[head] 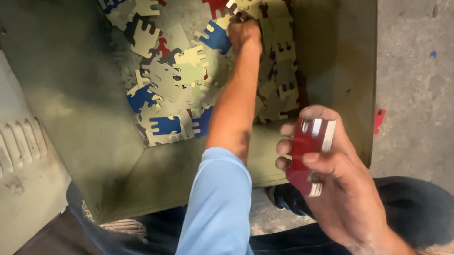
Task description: Picking small red metal parts from a bin and stacking them in hand
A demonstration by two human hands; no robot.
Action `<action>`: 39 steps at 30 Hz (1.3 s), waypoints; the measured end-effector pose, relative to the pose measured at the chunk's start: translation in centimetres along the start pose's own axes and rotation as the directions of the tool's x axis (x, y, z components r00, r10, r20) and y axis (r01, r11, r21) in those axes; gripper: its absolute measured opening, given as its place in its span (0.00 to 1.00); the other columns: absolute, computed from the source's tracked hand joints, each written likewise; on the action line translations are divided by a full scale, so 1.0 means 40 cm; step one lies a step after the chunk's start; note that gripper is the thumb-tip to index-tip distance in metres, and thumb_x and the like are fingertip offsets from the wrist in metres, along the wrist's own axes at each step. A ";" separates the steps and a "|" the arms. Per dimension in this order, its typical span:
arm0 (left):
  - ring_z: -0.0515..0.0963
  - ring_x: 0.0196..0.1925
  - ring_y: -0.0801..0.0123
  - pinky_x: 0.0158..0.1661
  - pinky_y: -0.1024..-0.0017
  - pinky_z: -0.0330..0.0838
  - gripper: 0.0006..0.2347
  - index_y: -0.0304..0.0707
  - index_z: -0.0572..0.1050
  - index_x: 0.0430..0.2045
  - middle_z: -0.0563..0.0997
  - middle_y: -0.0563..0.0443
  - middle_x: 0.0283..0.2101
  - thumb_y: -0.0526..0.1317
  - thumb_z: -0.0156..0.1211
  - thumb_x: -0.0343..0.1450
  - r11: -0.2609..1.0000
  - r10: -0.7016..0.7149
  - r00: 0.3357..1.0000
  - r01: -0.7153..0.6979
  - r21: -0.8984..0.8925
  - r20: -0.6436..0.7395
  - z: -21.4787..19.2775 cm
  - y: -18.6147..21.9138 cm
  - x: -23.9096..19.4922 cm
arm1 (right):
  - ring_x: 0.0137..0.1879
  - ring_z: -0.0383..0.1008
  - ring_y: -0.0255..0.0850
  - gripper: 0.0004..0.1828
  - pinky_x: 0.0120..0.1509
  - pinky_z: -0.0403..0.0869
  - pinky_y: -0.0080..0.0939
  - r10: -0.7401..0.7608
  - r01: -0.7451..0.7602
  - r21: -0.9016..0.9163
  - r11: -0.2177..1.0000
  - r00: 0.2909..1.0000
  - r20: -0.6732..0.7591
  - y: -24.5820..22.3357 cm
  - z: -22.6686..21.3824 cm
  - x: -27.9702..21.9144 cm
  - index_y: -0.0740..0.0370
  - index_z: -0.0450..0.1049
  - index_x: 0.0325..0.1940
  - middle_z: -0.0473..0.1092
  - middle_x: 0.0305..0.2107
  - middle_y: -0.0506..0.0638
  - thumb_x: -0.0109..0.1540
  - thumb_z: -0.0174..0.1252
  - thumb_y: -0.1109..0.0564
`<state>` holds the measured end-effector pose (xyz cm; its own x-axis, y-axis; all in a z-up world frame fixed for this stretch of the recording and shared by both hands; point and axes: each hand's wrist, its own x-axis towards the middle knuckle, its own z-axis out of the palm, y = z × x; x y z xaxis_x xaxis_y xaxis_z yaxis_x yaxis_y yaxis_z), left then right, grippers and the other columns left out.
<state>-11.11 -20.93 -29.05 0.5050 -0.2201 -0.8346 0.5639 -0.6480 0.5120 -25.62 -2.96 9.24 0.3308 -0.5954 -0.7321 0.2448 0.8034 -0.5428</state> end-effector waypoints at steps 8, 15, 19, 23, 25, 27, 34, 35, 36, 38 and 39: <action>0.80 0.44 0.54 0.44 0.63 0.77 0.18 0.27 0.71 0.52 0.79 0.35 0.47 0.27 0.47 0.67 0.989 0.142 0.990 -0.141 -0.050 0.015 0.063 -0.064 0.127 | 0.50 0.64 0.49 0.36 0.53 0.64 0.47 -0.034 0.033 -0.020 0.999 0.999 -0.036 -0.015 0.024 0.003 0.61 0.58 0.64 0.62 0.50 0.61 0.49 0.46 0.64; 0.79 0.42 0.53 0.43 0.62 0.73 0.15 0.34 0.74 0.46 0.81 0.39 0.43 0.36 0.52 0.66 0.940 0.339 0.940 -0.340 -0.016 -0.046 -0.074 -0.070 0.130 | 0.48 0.66 0.47 0.37 0.50 0.66 0.46 -0.058 0.058 0.024 0.998 0.998 -0.029 -0.016 -0.002 0.026 0.56 0.60 0.63 0.64 0.50 0.59 0.47 0.50 0.63; 0.79 0.40 0.55 0.42 0.62 0.74 0.16 0.34 0.71 0.49 0.78 0.41 0.46 0.34 0.53 0.67 0.806 0.527 0.845 -0.464 0.369 -0.089 -0.311 -0.102 0.308 | 0.50 0.69 0.50 0.30 0.55 0.70 0.49 -0.115 0.096 0.206 0.974 0.990 0.081 -0.030 0.005 0.035 0.58 0.63 0.63 0.66 0.51 0.63 0.54 0.46 0.62; 0.81 0.33 0.43 0.37 0.45 0.71 0.10 0.38 0.67 0.42 0.82 0.41 0.33 0.30 0.45 0.68 0.466 0.769 0.638 -0.600 0.650 0.038 -0.589 0.116 -0.050 | 0.53 0.70 0.51 0.28 0.58 0.70 0.49 -0.077 0.047 0.211 0.976 0.987 0.139 -0.025 0.023 0.046 0.57 0.64 0.62 0.67 0.52 0.63 0.56 0.47 0.59; 0.80 0.41 0.43 0.42 0.50 0.72 0.15 0.39 0.66 0.52 0.81 0.41 0.43 0.35 0.46 0.70 0.375 0.830 0.557 -0.595 0.711 0.028 -0.658 0.054 0.070 | 0.54 0.70 0.52 0.27 0.58 0.70 0.49 -0.069 0.041 0.181 0.983 0.986 0.154 -0.009 0.042 0.054 0.57 0.63 0.62 0.67 0.53 0.63 0.57 0.46 0.58; 0.79 0.48 0.44 0.46 0.54 0.73 0.21 0.40 0.64 0.62 0.79 0.40 0.54 0.39 0.48 0.71 0.284 0.881 0.472 -0.583 0.761 0.033 -0.718 0.049 0.057 | 0.55 0.69 0.52 0.27 0.58 0.69 0.50 -0.069 0.046 0.146 0.988 0.985 0.161 0.003 0.057 0.065 0.56 0.62 0.62 0.66 0.53 0.64 0.58 0.44 0.58; 0.79 0.31 0.51 0.32 0.57 0.73 0.09 0.36 0.73 0.35 0.79 0.42 0.32 0.27 0.50 0.65 0.261 0.812 0.539 -0.679 0.686 0.223 -0.789 0.028 -0.096 | 0.54 0.70 0.49 0.23 0.56 0.72 0.47 -0.038 0.040 -0.044 0.998 0.998 0.052 0.039 0.076 0.080 0.55 0.61 0.62 0.66 0.53 0.61 0.61 0.45 0.58; 0.76 0.29 0.48 0.32 0.54 0.68 0.08 0.38 0.70 0.29 0.78 0.44 0.27 0.26 0.51 0.61 0.219 0.841 0.485 -0.710 0.670 0.239 -0.783 0.029 -0.121 | 0.54 0.70 0.49 0.22 0.56 0.73 0.47 -0.038 0.041 -0.054 0.998 0.998 0.059 0.038 0.078 0.080 0.54 0.61 0.62 0.66 0.54 0.61 0.62 0.45 0.58; 0.76 0.29 0.48 0.32 0.54 0.68 0.08 0.38 0.70 0.29 0.78 0.44 0.27 0.26 0.51 0.61 0.218 0.842 0.483 -0.713 0.667 0.242 -0.783 0.040 -0.139 | 0.54 0.70 0.49 0.22 0.56 0.73 0.47 -0.042 0.045 -0.053 0.998 0.998 0.057 0.041 0.080 0.081 0.54 0.61 0.62 0.66 0.54 0.61 0.62 0.45 0.58; 0.75 0.29 0.61 0.31 0.60 0.70 0.05 0.41 0.69 0.32 0.77 0.48 0.28 0.28 0.48 0.69 0.401 0.718 0.648 -0.682 0.612 0.253 -0.778 0.065 -0.178 | 0.54 0.70 0.48 0.23 0.56 0.71 0.46 -0.039 0.043 -0.068 0.997 0.998 0.052 0.040 0.083 0.082 0.54 0.61 0.62 0.66 0.55 0.61 0.62 0.44 0.58; 0.75 0.29 0.61 0.31 0.60 0.70 0.05 0.41 0.69 0.32 0.77 0.48 0.28 0.28 0.48 0.69 0.397 0.718 0.646 -0.686 0.609 0.259 -0.776 0.078 -0.189 | 0.54 0.70 0.48 0.23 0.56 0.71 0.46 -0.044 0.047 -0.066 0.997 0.998 0.049 0.038 0.082 0.084 0.54 0.61 0.62 0.66 0.55 0.61 0.62 0.44 0.58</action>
<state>7.11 1.33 -14.85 0.5620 -0.7964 -0.2235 -0.5208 -0.5506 0.6524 -21.13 -3.74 7.29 0.3641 -0.6295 -0.6864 0.1998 0.7727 -0.6025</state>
